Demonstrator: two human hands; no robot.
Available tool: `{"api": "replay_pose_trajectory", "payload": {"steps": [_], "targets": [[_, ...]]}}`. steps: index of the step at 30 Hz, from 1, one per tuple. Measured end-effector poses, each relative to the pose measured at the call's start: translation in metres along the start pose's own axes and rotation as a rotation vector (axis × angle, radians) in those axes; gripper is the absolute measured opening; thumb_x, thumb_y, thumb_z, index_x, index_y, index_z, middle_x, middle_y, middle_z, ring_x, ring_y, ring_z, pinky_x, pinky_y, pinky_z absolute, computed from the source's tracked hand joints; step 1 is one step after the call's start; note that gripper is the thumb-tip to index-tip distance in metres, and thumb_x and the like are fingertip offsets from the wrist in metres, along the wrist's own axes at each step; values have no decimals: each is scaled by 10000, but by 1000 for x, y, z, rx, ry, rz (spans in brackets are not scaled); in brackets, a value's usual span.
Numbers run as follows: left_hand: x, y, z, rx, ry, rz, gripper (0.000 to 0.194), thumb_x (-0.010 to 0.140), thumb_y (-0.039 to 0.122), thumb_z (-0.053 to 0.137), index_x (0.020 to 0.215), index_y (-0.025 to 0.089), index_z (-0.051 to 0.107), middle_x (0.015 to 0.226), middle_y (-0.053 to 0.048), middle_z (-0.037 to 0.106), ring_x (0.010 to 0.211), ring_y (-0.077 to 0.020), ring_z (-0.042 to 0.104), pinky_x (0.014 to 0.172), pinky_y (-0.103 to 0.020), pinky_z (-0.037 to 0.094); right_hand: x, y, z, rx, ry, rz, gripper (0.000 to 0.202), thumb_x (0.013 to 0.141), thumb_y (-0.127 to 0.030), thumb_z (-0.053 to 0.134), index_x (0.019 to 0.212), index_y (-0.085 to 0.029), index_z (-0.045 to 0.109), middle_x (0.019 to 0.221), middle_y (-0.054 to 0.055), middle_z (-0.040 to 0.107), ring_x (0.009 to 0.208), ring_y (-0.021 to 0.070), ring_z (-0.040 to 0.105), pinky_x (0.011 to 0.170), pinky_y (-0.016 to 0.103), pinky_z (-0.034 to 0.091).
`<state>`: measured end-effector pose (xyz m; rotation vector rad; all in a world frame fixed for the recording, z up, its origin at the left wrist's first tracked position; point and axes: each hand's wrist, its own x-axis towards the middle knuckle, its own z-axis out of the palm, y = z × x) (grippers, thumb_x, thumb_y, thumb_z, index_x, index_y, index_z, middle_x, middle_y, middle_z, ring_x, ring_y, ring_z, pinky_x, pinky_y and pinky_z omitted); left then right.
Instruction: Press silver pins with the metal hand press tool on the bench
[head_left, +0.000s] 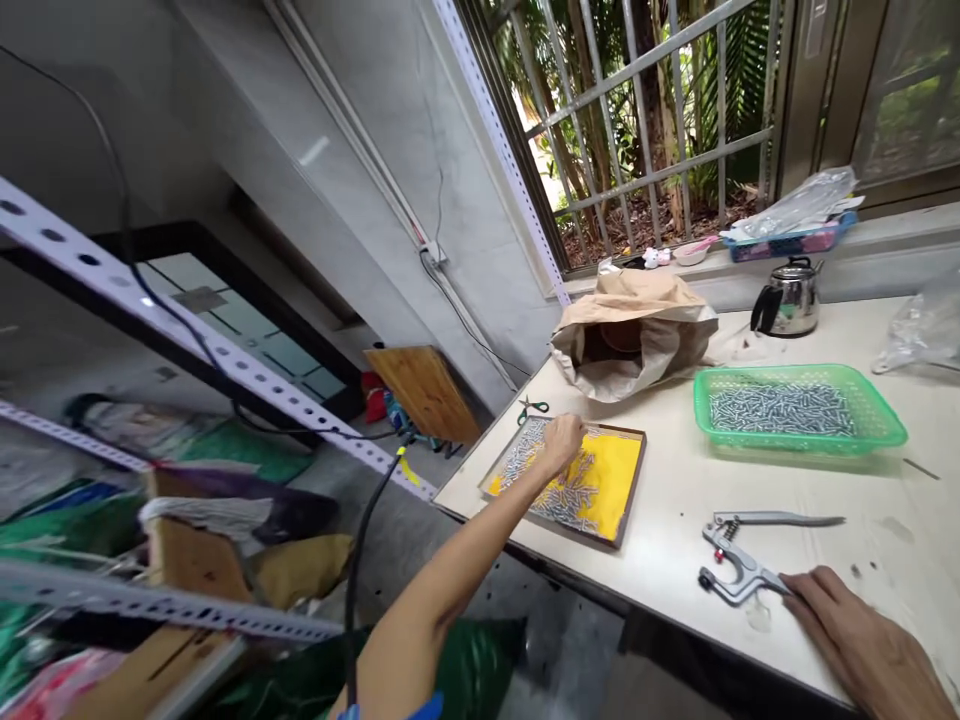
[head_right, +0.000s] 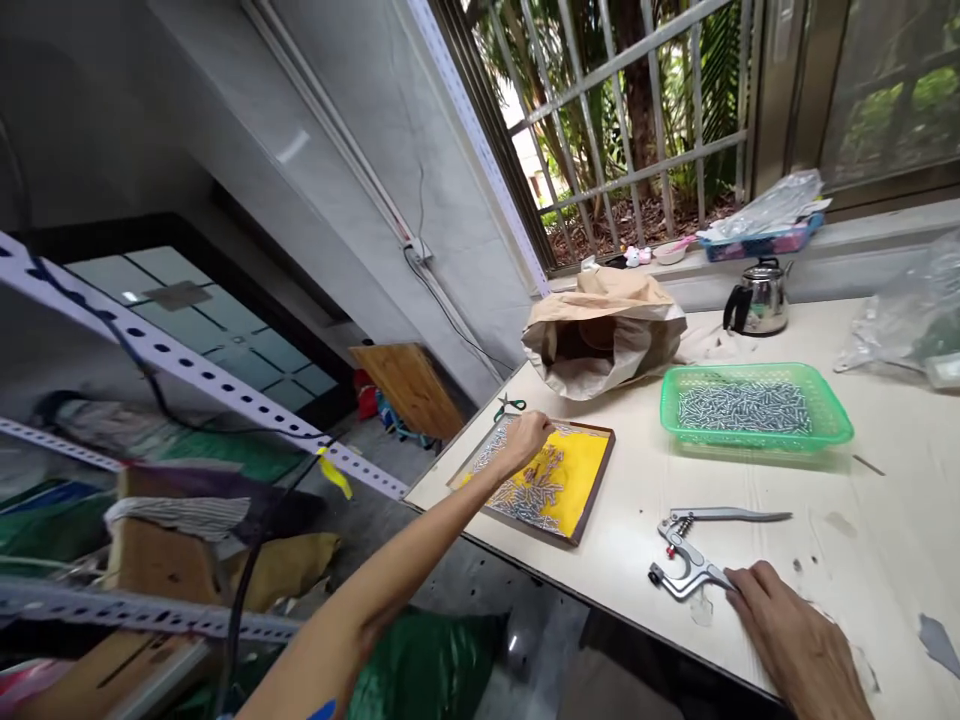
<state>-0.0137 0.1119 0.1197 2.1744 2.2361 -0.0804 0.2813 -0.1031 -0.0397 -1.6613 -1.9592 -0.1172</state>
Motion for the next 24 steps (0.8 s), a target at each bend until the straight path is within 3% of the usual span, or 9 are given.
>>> {"api": "replay_pose_trajectory", "payload": {"steps": [3,6,10,15,18,20,24], "targets": [[6,-16,29,-17,-21,-92,264,881,270,496,907,75,672,942,-182,677,926,-255,642,727,-286,449,-8,7,13,0,-20,33,377,931,-466,290,953,-290,623,780,25,574,527,130,546,394,236,374],[13,-21,44,-62,-55,-139,234,845,265,538,907,78,664,924,-164,685,882,-236,652,692,-266,457,-10,8,15,-12,-37,35,374,923,-480,299,980,-303,623,780,25,568,538,135,546,406,237,387],[21,-27,50,-129,-82,-129,156,781,175,568,858,85,669,880,-139,696,830,-191,654,658,-217,442,-2,-1,3,-49,-3,2,368,943,-429,274,964,-281,610,754,21,571,501,129,554,388,253,368],[18,-32,43,-195,-75,-49,158,732,93,541,798,58,681,824,-154,694,818,-197,651,677,-220,441,12,-17,-19,-106,-26,-35,359,967,-372,265,912,-251,598,725,12,579,501,119,552,406,257,335],[-2,-15,38,-282,-60,49,210,774,122,495,846,84,688,847,-109,696,803,-172,648,674,-208,451,16,-24,-28,-129,-52,-50,356,977,-313,272,869,-229,600,729,17,582,576,122,549,455,252,323],[-28,6,39,-497,-121,144,211,796,192,502,865,114,685,798,-61,687,692,-136,633,595,-189,450,17,-27,-33,-159,-52,-84,341,972,-235,286,839,-214,599,708,21,575,616,134,525,506,260,321],[-94,54,54,-929,-460,222,170,744,261,591,793,122,674,601,5,606,469,-85,517,418,-167,374,17,-33,-43,-234,-31,-143,288,932,-104,333,869,-184,603,700,27,576,652,161,472,585,286,301]]}}
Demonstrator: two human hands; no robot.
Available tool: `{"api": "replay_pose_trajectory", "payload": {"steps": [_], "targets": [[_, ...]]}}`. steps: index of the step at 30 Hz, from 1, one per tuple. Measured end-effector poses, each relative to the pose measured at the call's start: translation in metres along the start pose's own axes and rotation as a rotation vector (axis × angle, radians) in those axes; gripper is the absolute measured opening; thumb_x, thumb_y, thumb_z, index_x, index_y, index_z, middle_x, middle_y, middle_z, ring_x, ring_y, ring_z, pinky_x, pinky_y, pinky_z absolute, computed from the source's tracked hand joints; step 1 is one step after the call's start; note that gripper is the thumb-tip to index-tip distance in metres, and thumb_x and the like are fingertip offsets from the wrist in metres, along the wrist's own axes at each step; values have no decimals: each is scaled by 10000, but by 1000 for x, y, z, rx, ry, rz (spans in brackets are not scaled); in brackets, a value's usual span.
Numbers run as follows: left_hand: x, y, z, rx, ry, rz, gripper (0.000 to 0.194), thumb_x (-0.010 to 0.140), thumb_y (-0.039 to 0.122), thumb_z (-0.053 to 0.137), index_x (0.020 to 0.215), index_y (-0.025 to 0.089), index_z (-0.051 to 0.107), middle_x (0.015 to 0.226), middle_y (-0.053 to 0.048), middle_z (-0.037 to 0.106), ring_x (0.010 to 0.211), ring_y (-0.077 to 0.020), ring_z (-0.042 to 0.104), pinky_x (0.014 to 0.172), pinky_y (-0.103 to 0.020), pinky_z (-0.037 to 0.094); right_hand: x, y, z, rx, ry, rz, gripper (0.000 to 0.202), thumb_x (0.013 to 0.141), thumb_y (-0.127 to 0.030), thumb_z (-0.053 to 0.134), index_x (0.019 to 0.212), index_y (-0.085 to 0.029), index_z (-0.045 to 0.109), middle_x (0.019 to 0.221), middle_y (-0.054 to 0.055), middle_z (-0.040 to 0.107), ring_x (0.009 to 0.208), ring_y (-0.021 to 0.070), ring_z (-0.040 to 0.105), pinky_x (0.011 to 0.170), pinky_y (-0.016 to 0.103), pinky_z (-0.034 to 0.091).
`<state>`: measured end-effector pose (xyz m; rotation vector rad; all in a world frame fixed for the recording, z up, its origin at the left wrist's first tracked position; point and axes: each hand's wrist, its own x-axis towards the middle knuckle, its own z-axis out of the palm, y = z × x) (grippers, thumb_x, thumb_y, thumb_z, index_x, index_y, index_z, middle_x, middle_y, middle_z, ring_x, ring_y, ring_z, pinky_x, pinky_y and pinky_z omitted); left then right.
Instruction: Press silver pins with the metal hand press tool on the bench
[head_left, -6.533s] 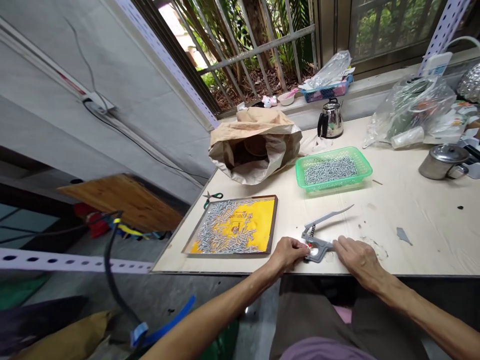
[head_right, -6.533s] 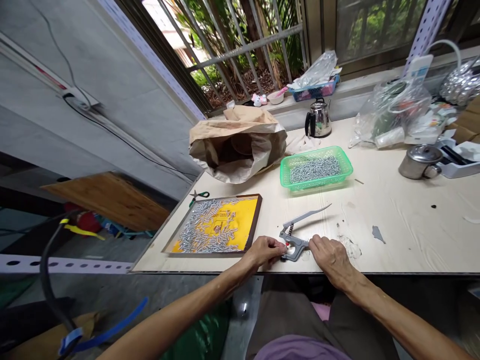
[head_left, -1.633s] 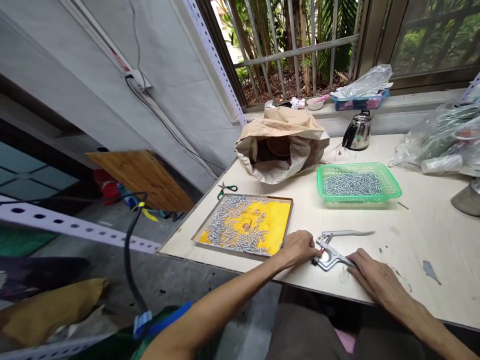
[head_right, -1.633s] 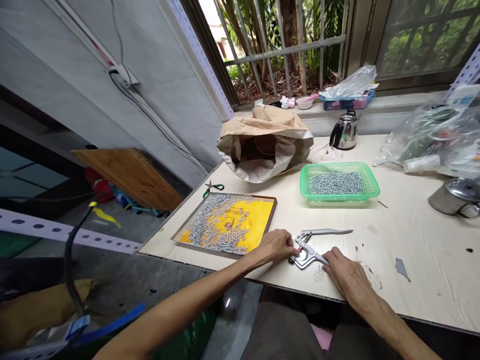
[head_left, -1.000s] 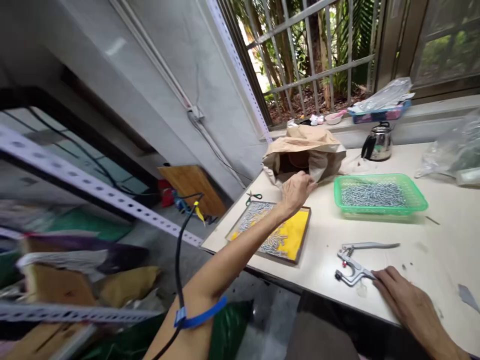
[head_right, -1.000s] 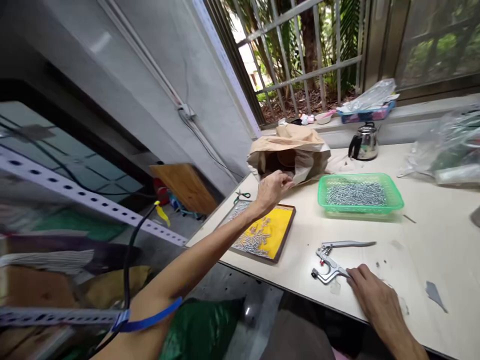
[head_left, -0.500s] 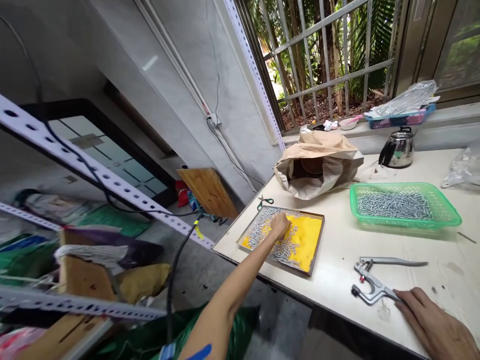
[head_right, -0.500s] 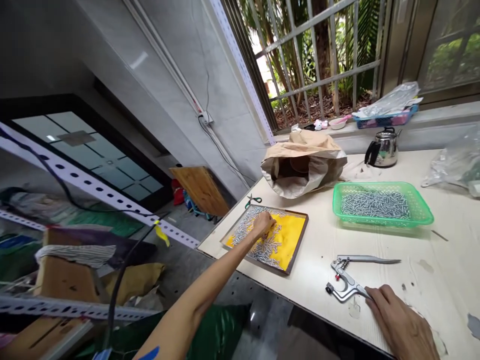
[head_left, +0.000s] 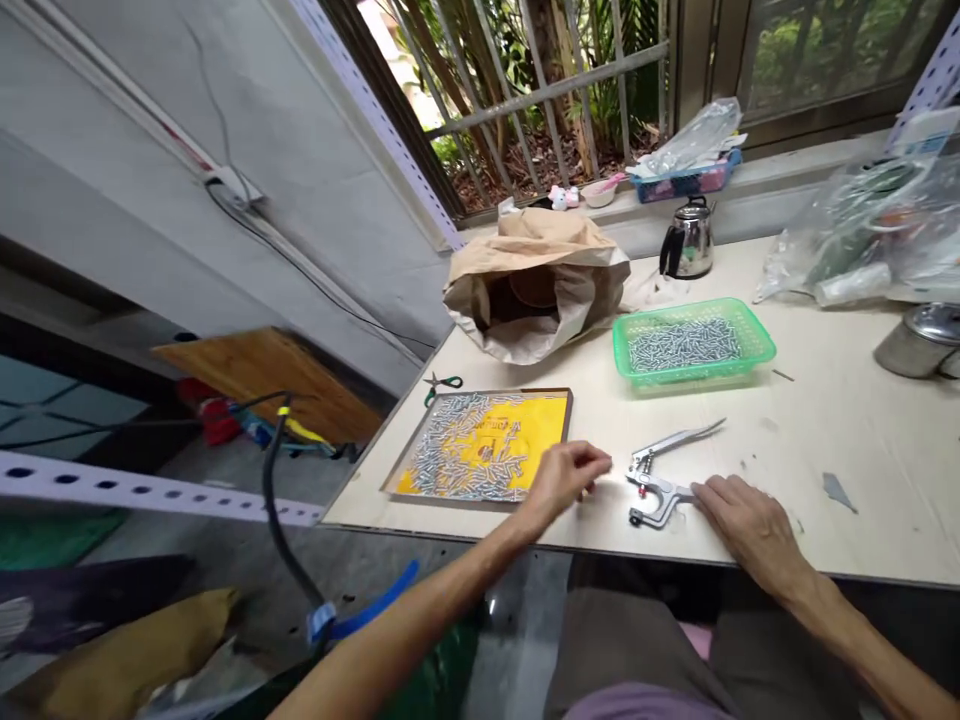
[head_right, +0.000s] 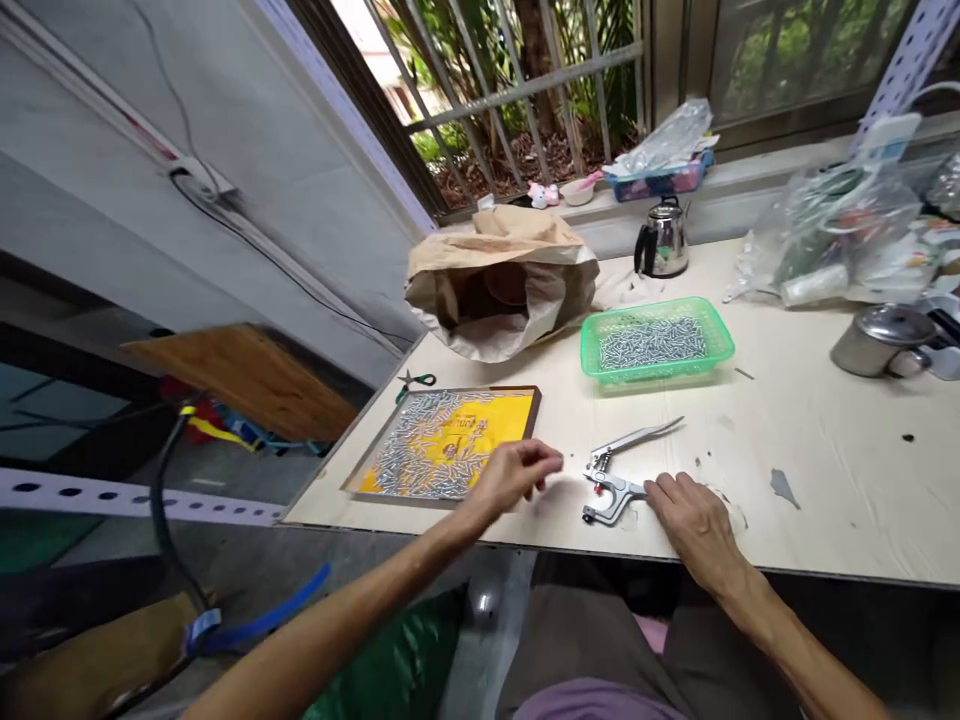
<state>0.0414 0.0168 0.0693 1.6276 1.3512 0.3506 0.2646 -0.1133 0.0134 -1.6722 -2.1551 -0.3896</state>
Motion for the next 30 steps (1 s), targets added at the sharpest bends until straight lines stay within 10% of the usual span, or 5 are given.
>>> {"api": "replay_pose_trajectory", "payload": {"steps": [6,30], "targets": [[-19,-1,55,-134,-69,-215,153,734,255,628,752,105,656,466,59,497,383,-50,396,379,-164,287,0,0,-4,22,-13,-11,268,912,-76,365,834,-183,598,712,30,571,649,166,436,614,299,273],[-21,2,52,109,-336,-292,235,674,293,599,507,148,516,396,64,432,362,-52,352,387,-185,276,4,2,-14,118,-238,21,173,850,-79,464,763,-202,548,734,13,547,632,145,450,550,285,251]]}}
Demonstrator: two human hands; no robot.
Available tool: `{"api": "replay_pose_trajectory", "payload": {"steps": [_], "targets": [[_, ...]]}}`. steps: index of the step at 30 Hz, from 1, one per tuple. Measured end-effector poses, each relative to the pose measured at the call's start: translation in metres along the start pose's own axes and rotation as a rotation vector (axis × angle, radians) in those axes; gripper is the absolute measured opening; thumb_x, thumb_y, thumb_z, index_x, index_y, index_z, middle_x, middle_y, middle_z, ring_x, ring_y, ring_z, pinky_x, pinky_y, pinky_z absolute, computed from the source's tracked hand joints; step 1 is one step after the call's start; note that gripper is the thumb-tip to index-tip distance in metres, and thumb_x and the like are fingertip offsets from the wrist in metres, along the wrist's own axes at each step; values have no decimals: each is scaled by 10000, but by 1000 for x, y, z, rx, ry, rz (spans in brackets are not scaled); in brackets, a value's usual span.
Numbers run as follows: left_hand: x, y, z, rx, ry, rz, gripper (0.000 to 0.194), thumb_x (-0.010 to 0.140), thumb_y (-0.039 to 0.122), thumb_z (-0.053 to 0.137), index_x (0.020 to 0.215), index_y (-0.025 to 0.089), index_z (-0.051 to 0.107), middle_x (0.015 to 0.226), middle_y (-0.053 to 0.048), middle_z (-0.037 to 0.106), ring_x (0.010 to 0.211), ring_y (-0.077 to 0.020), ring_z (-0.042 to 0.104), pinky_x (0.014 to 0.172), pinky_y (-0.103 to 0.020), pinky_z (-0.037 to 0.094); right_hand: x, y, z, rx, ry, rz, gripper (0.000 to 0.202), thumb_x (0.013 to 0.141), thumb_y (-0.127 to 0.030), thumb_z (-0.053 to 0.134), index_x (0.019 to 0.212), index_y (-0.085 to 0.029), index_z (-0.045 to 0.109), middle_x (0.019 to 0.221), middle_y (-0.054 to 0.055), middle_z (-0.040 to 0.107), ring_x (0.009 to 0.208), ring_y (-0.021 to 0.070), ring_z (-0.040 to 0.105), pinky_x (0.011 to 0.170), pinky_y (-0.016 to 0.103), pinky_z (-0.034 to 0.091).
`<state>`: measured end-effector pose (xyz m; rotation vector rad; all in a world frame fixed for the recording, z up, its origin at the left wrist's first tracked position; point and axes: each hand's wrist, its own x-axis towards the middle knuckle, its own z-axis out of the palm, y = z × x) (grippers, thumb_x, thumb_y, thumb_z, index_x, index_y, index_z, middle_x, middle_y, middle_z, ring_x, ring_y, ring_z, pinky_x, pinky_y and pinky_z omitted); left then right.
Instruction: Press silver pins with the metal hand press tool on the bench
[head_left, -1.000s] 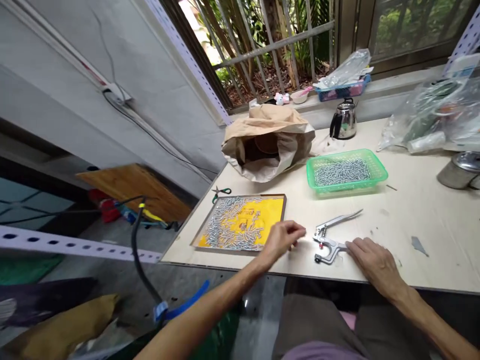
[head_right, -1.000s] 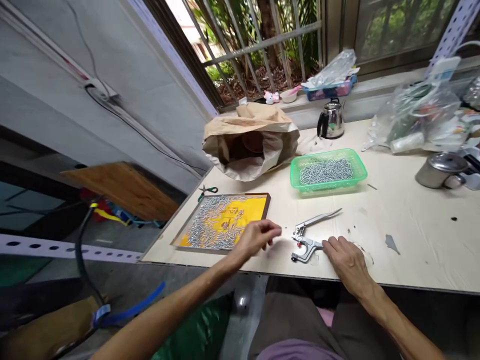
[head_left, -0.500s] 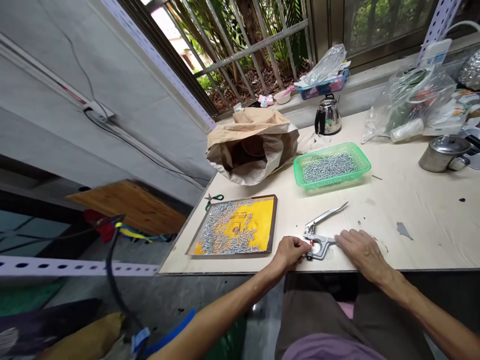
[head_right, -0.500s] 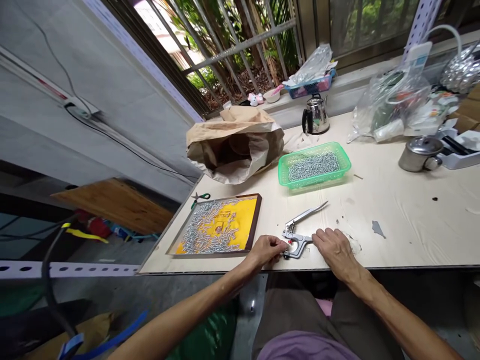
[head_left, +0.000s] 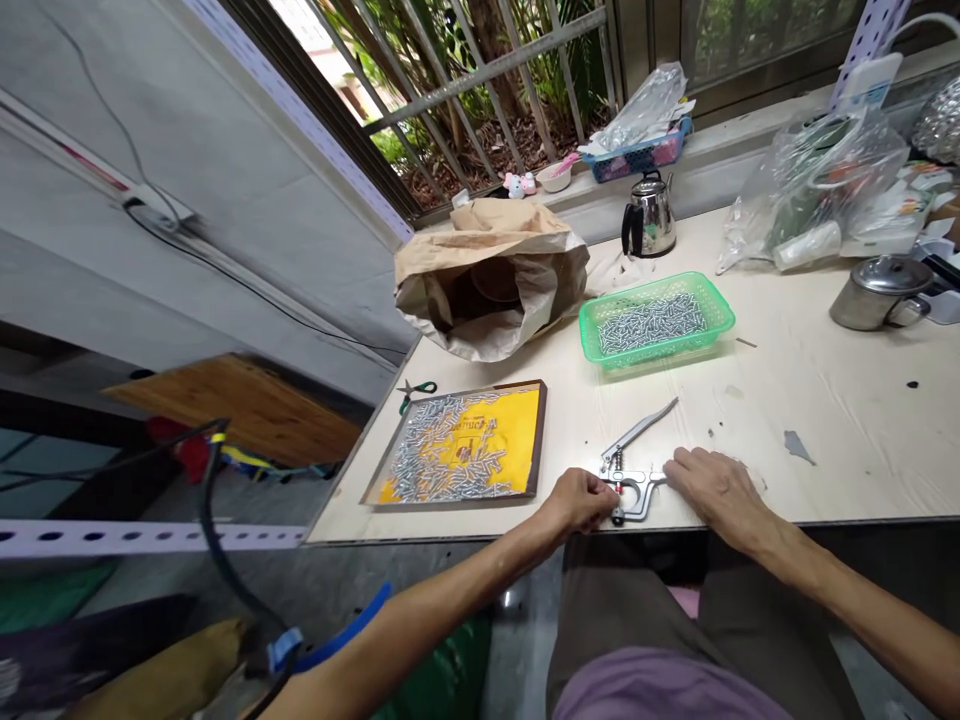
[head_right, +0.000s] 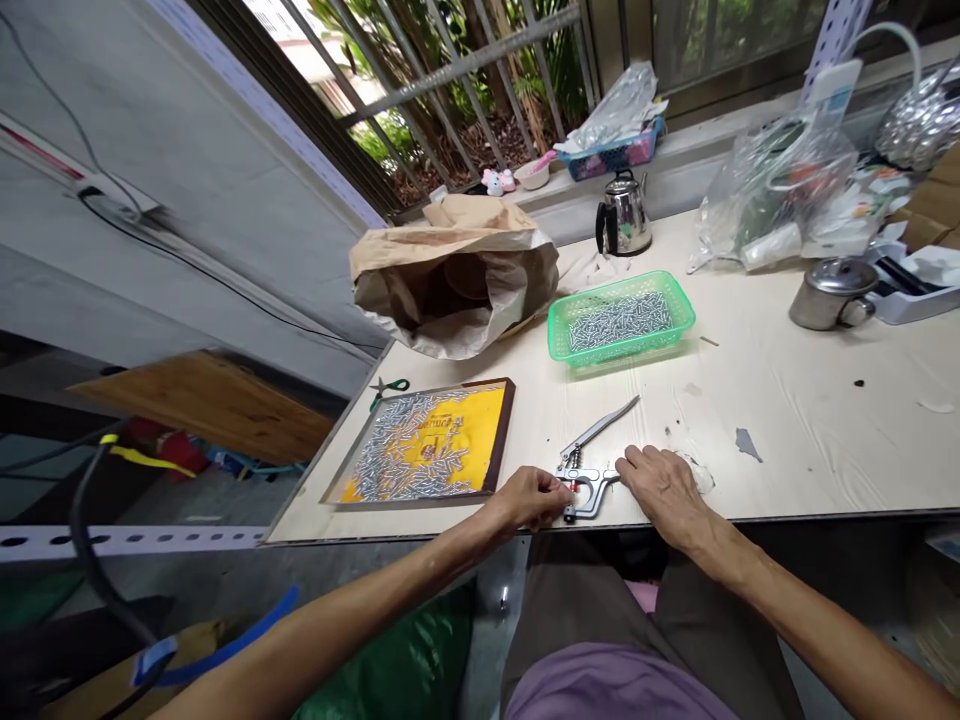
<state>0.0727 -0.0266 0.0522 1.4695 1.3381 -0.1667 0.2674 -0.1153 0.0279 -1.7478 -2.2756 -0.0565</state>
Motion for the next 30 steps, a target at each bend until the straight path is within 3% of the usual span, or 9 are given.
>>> {"api": "replay_pose_trajectory", "payload": {"steps": [4,8,10,15,24,27,30], "targets": [[-4,-2,6,4,29,29,243,668,290,577,483,154,498,406,65,417,377,-54,339,382,-182,306,10,10,-6,116,-128,-21,121,911,-215,456,861,-207,565,865,16,566,673,128,496,545,258,293],[-5,-4,8,7,63,34,234,685,287,565,504,152,505,406,64,428,371,-57,350,365,-178,312,37,26,2,9,-54,35,289,876,-74,428,1090,-224,552,1124,61,561,856,173,512,638,286,325],[-6,-4,10,8,79,21,210,695,268,567,529,147,521,400,68,427,364,-58,359,359,-174,311,54,32,9,-73,-44,37,316,855,-32,433,1071,-215,574,1083,69,593,887,197,495,675,312,310],[-8,0,14,-17,115,-44,164,717,193,568,565,144,529,379,79,406,357,-69,412,354,-167,352,85,44,18,-178,-106,-94,193,887,-111,473,798,-185,627,780,60,634,863,210,478,689,335,263],[-7,-4,20,-153,122,-105,134,748,174,586,631,125,545,399,77,443,344,-82,480,370,-196,464,76,48,14,-160,-132,-68,189,883,-112,479,785,-178,626,791,54,647,838,195,490,694,327,265],[-9,-5,22,-194,139,-93,136,757,199,599,656,119,555,396,79,445,348,-83,486,379,-197,476,67,48,7,-43,-162,-76,137,877,-281,542,880,-177,631,893,69,657,891,214,501,737,330,316],[-12,-4,22,-211,140,-88,152,757,212,609,653,120,548,386,84,434,345,-80,479,373,-191,471,54,49,1,84,-174,-122,583,723,-585,642,1115,-158,574,1086,116,630,967,278,503,780,376,377]]}}
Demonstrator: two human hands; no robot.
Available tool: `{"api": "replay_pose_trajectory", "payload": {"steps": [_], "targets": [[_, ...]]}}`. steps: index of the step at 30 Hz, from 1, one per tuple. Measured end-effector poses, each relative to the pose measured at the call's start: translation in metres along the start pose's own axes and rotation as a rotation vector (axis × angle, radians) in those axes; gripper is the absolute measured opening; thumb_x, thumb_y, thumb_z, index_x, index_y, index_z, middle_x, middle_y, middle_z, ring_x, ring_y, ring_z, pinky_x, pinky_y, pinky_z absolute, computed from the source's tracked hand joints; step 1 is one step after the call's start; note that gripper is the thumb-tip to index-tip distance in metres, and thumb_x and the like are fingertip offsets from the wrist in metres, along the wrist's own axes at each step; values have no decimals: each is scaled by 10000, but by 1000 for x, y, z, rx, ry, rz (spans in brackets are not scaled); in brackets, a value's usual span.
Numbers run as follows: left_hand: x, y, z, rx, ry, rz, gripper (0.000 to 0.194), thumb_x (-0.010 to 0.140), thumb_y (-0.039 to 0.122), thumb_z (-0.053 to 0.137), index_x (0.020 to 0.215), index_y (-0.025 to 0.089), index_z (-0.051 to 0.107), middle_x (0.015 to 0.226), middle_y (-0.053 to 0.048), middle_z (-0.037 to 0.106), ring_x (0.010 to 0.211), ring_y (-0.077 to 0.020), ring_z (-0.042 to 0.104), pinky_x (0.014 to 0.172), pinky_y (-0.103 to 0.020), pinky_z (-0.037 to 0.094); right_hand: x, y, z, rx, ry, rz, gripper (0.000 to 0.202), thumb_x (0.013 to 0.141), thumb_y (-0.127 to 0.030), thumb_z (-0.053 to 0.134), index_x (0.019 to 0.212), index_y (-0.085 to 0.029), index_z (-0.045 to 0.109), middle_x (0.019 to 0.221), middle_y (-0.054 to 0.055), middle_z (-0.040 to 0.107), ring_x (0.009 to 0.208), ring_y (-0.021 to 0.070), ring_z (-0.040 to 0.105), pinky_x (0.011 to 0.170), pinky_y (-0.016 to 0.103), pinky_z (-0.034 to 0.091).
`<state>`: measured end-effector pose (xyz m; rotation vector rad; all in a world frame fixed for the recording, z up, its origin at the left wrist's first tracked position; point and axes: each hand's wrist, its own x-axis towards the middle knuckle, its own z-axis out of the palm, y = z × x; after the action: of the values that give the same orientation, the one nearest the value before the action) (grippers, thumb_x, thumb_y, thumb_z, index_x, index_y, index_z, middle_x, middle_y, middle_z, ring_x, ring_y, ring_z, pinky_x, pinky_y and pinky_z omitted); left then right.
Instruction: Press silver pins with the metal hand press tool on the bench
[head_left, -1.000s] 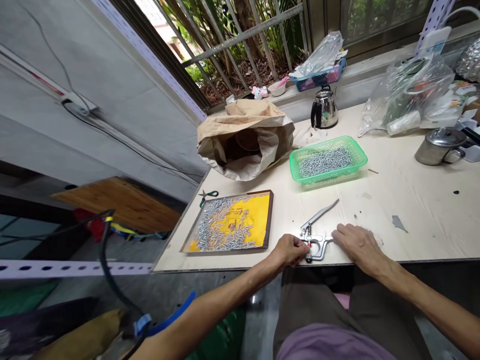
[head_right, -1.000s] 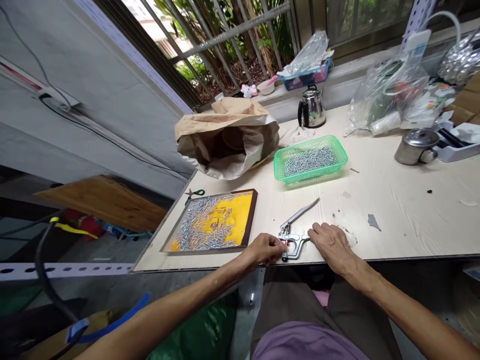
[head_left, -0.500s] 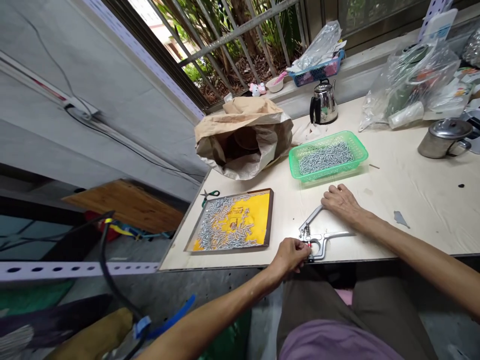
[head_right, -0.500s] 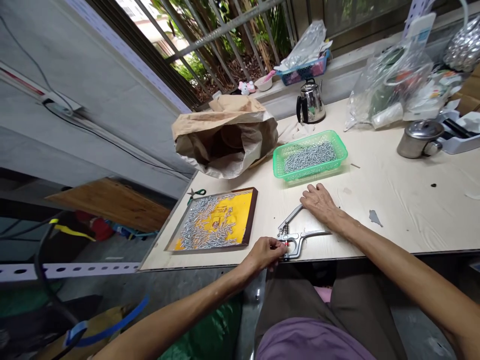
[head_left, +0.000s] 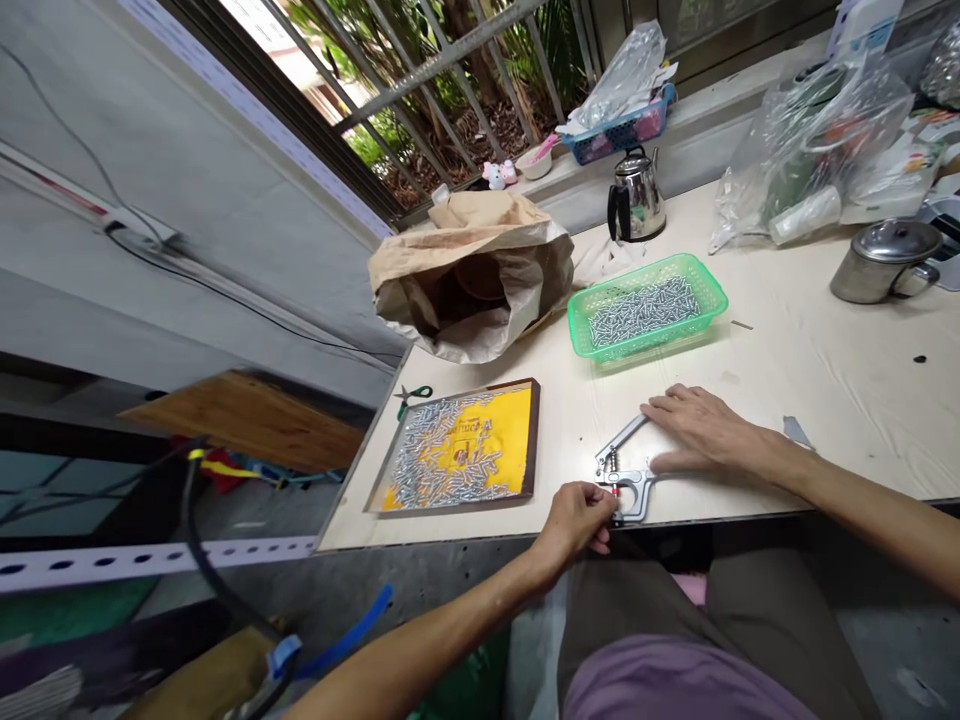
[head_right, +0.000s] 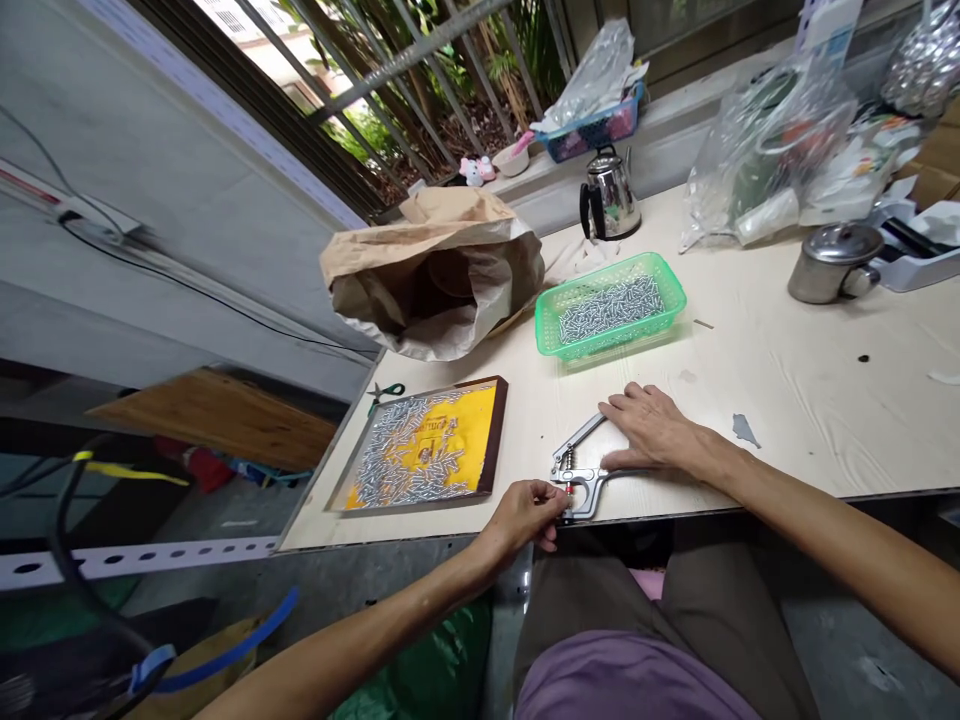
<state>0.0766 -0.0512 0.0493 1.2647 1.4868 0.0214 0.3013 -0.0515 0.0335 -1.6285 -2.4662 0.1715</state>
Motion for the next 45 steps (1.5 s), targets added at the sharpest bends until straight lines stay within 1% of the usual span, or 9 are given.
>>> {"api": "replay_pose_trajectory", "payload": {"steps": [4,13,15,18,22,27,34,40,45], "targets": [[-1,2,0,0,-3,4,171,749,216,626,632,126,539,380,84,431,346,-81,479,377,-193,473,-16,-2,0,25,-50,-5,961,507,-593,777,1288,-132,458,1266,158,537,1073,353,467,838,446,416],[1,-5,-3,92,4,-3,170,789,262,589,686,131,555,455,59,465,393,-99,490,442,-248,492,-26,-9,-7,97,-14,62,656,581,-401,796,1121,-118,553,1071,144,563,970,290,469,799,384,437],[1,-10,-4,248,92,172,181,809,281,571,697,139,561,567,12,534,507,-135,553,518,-287,513,-27,-13,-11,118,-23,64,489,623,-362,783,1012,-138,590,1008,121,566,925,263,473,772,362,434],[6,-10,2,526,275,674,152,814,290,595,893,160,596,915,-67,611,851,-208,590,755,-370,519,-28,-19,-12,134,-33,85,383,661,-311,769,964,-148,600,970,101,565,907,247,478,758,348,433],[23,10,17,821,208,1025,562,745,318,706,1226,165,458,1244,-128,518,1113,-283,472,930,-448,440,-29,-23,-8,113,-53,128,420,650,-301,775,996,-139,600,970,105,565,917,256,479,778,368,434],[40,34,18,997,51,1033,751,695,388,748,1293,118,383,1130,-129,553,1008,-277,493,883,-429,447,-34,-23,-14,118,-106,140,604,583,-371,809,1085,-133,573,994,116,563,928,267,481,761,367,442],[48,32,16,925,49,1013,210,831,334,620,961,173,590,916,-56,562,901,-214,501,772,-342,442,-30,-24,-6,18,-57,88,91,784,-208,661,846,-177,602,838,51,601,808,197,528,714,308,405],[52,33,17,901,94,1001,157,843,316,607,907,173,611,870,-52,591,893,-213,531,761,-342,466,-28,-21,5,15,7,89,17,816,-167,611,830,-174,605,811,45,602,792,189,530,698,295,411],[45,11,35,787,311,1095,359,881,254,534,1217,141,478,1282,-166,514,1215,-281,462,960,-457,440,-26,-8,-10,61,-12,125,467,714,-406,719,1072,-138,582,952,109,596,883,247,515,761,354,440]]}}
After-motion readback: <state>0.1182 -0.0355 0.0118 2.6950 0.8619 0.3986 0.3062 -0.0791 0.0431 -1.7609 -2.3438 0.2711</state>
